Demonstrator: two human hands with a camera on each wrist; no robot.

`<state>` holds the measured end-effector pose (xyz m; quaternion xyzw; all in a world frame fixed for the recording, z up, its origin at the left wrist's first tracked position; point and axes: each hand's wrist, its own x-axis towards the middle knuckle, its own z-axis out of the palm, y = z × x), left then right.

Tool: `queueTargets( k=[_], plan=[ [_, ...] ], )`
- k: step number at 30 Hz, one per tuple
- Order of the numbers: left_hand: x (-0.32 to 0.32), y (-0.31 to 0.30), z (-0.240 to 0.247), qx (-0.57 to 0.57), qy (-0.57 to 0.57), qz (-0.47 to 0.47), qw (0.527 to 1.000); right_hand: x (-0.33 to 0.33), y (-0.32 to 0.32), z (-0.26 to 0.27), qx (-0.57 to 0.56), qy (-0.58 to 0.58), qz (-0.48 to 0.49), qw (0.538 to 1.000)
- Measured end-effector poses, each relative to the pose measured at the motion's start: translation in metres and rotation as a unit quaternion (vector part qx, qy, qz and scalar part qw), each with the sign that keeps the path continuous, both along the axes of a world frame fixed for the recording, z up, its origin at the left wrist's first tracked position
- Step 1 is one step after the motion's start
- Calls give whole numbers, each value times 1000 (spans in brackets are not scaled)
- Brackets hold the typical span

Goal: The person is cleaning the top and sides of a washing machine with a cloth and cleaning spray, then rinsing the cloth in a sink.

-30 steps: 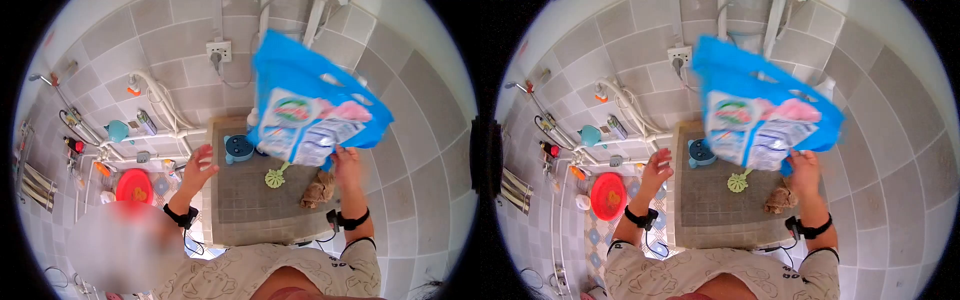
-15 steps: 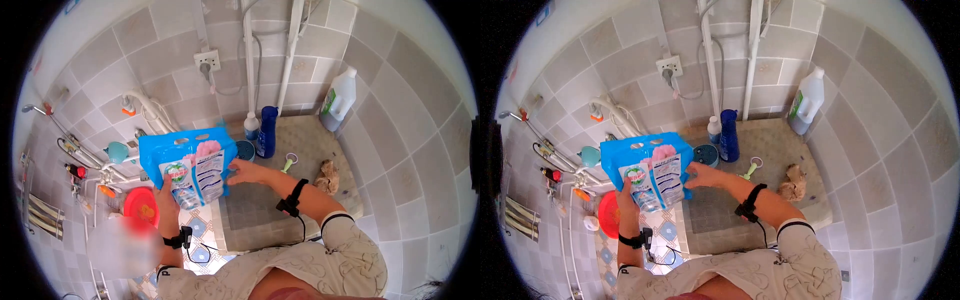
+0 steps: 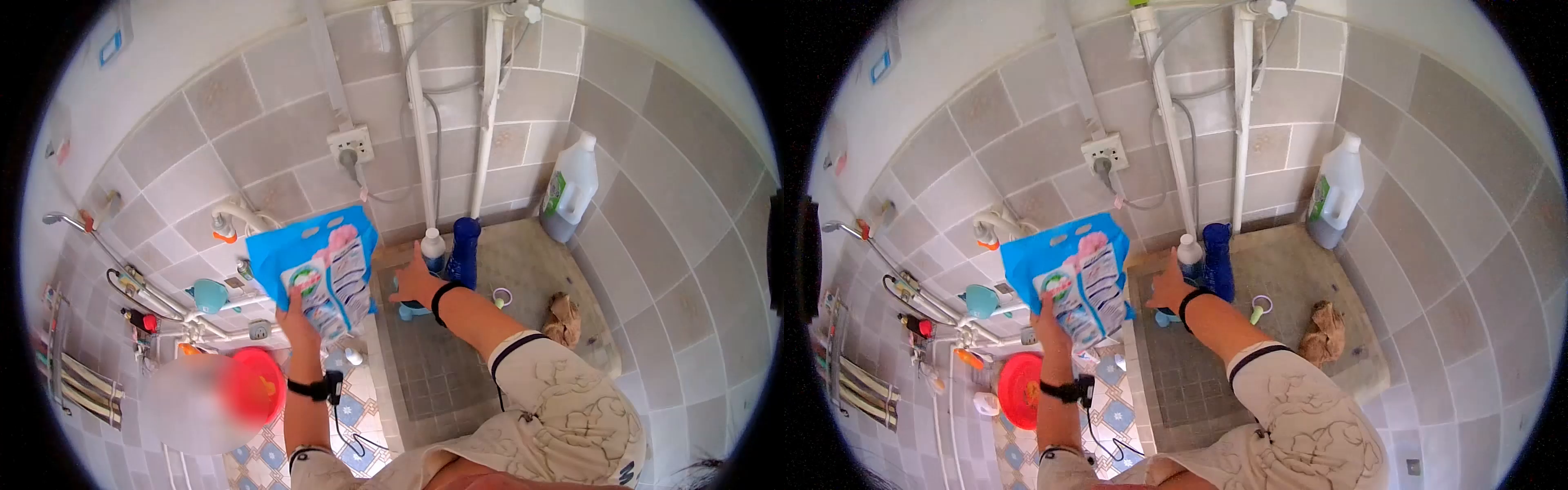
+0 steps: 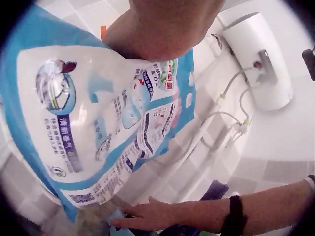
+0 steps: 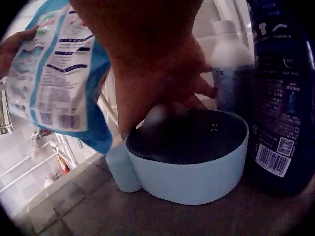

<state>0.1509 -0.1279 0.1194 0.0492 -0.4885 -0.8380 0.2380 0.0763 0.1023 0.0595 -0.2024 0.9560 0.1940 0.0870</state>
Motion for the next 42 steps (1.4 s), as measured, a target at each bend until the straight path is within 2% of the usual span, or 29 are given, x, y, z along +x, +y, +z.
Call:
queueTargets(
  k=[5,10,13,16,18,19,20,21,22,24,25,26,27,29,31,32,33,35,36,37,38,39,40,41,42],
  plan=[
    [-63,49,-1,29,19,-50,998,2,4,7,48,-91,4,995],
    [-96,99,1,62,24,-156,986,21,18,17,96,-146,16,984],
    [-118,120,-21,41,36,-189,980,34,29,-2,65,-88,53,993],
    [-126,122,-41,-9,-1,-187,982,55,34,-5,32,23,58,998],
    [-126,112,-53,-35,-30,-190,981,82,48,5,-202,84,131,967],
    [-124,106,-60,-40,-40,-179,982,96,60,12,-202,82,123,968],
    [-123,99,-67,-44,-51,-170,983,110,77,20,-292,79,155,941],
    [-123,92,-74,-96,-70,-162,980,127,95,27,-379,75,181,904],
    [-122,86,-83,-147,-89,-157,972,141,117,36,-384,95,148,907],
    [-108,80,-88,-145,-13,-167,975,163,172,54,-400,105,42,910],
    [-108,73,-106,-183,-52,-87,978,179,199,57,-412,93,-28,906],
    [-92,77,-96,-231,-78,-27,970,200,223,48,-402,135,-99,900],
    [-79,82,-88,-232,-75,-38,969,216,246,35,-388,178,-166,889],
    [-56,98,-73,-257,-14,10,966,253,278,-6,-375,168,-199,890],
    [-30,130,-43,-281,13,-41,959,266,290,-38,-366,151,-230,889],
    [-16,146,-32,-303,39,-84,949,267,291,-51,-315,153,-174,921],
    [-4,161,-25,-306,40,-90,947,265,293,-62,-261,154,-114,946],
    [19,187,-14,-322,48,-263,908,232,311,-78,-263,177,-116,941],
    [34,199,-6,-359,48,-304,881,209,323,-86,-264,197,-114,937],
    [50,211,-1,-394,46,-344,851,179,343,-100,-214,209,-122,946],
    [65,220,-3,-462,39,-379,801,150,361,-107,-163,222,-128,953],
    [80,225,-6,-526,34,-408,745,135,365,-95,-202,233,-190,932],
    [96,231,-14,-585,81,-402,699,120,367,-77,-238,246,-248,906],
    [104,238,-21,-641,127,-393,647,106,369,-69,-243,251,-247,904],
    [104,246,-23,-646,128,-393,642,99,370,-65,-237,232,-268,904]
  ],
)
